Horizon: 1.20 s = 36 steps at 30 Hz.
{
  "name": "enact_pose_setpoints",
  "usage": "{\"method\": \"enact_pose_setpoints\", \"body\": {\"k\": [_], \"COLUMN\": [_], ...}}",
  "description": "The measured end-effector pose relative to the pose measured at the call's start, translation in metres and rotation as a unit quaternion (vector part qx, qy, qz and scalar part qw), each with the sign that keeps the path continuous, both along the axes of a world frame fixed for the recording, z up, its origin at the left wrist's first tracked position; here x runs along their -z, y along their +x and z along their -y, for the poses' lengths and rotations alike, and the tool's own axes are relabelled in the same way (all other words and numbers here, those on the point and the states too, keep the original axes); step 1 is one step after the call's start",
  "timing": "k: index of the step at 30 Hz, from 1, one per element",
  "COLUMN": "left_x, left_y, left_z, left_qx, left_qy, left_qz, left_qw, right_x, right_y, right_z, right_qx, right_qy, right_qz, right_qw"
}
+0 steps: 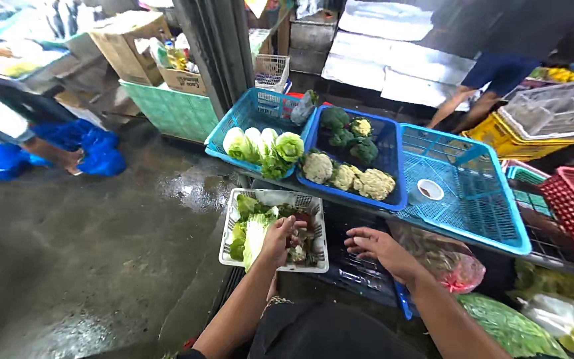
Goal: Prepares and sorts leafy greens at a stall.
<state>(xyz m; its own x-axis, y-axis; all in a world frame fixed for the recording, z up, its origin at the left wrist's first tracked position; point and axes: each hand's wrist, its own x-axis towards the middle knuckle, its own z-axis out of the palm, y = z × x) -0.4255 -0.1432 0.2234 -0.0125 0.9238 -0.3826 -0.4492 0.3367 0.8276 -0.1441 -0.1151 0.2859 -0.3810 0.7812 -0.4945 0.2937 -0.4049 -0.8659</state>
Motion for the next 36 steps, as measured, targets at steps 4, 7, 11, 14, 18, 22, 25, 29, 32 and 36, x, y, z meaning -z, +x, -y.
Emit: {"method": "enact_pose_setpoints", "body": {"k": [4, 7, 11, 14, 18, 22, 25, 29, 32, 36], "left_x": [0.010, 0.015, 0.029, 0.041, 0.057, 0.063, 0.055, 0.037, 0.006, -0.037], "left_y": [-0.094, -0.146, -0.195, -0.215, -0.230, -0.245, -0.257, -0.273, -0.280, -0.277], "left_z": [-0.015, -0.014, 0.004, 0.025, 0.049, 0.052, 0.043, 0.025, 0.006, -0.026], "left_qx": [-0.016, -0.052, -0.092, -0.149, -0.195, -0.185, -0.180, -0.172, -0.139, -0.041], "left_qy": [0.029, 0.030, 0.011, -0.006, -0.028, -0.050, -0.033, 0.025, 0.094, 0.183], "left_qz": [-0.027, -0.046, -0.070, -0.063, -0.051, -0.080, -0.094, -0.082, -0.082, -0.083], "left_qw": [0.999, 0.997, 0.993, 0.987, 0.979, 0.978, 0.979, 0.981, 0.982, 0.979], "right_x": [-0.065, -0.091, -0.076, -0.050, -0.008, -0.023, -0.036, -0.043, -0.120, -0.180], "right_y": [-0.143, -0.260, -0.387, -0.443, -0.478, -0.479, -0.468, -0.433, -0.375, -0.261], "right_z": [-0.070, -0.143, -0.244, -0.275, -0.276, -0.276, -0.301, -0.342, -0.308, -0.223], "right_qx": [-0.147, -0.171, -0.114, -0.101, -0.138, -0.153, -0.191, -0.138, -0.182, -0.278], "right_qy": [0.116, 0.202, 0.282, 0.239, 0.161, 0.141, 0.128, 0.119, 0.169, 0.314], "right_qz": [-0.030, 0.096, 0.312, 0.437, 0.496, 0.504, 0.462, 0.332, 0.200, 0.083], "right_qw": [0.982, 0.960, 0.900, 0.861, 0.842, 0.838, 0.856, 0.925, 0.948, 0.904]}}
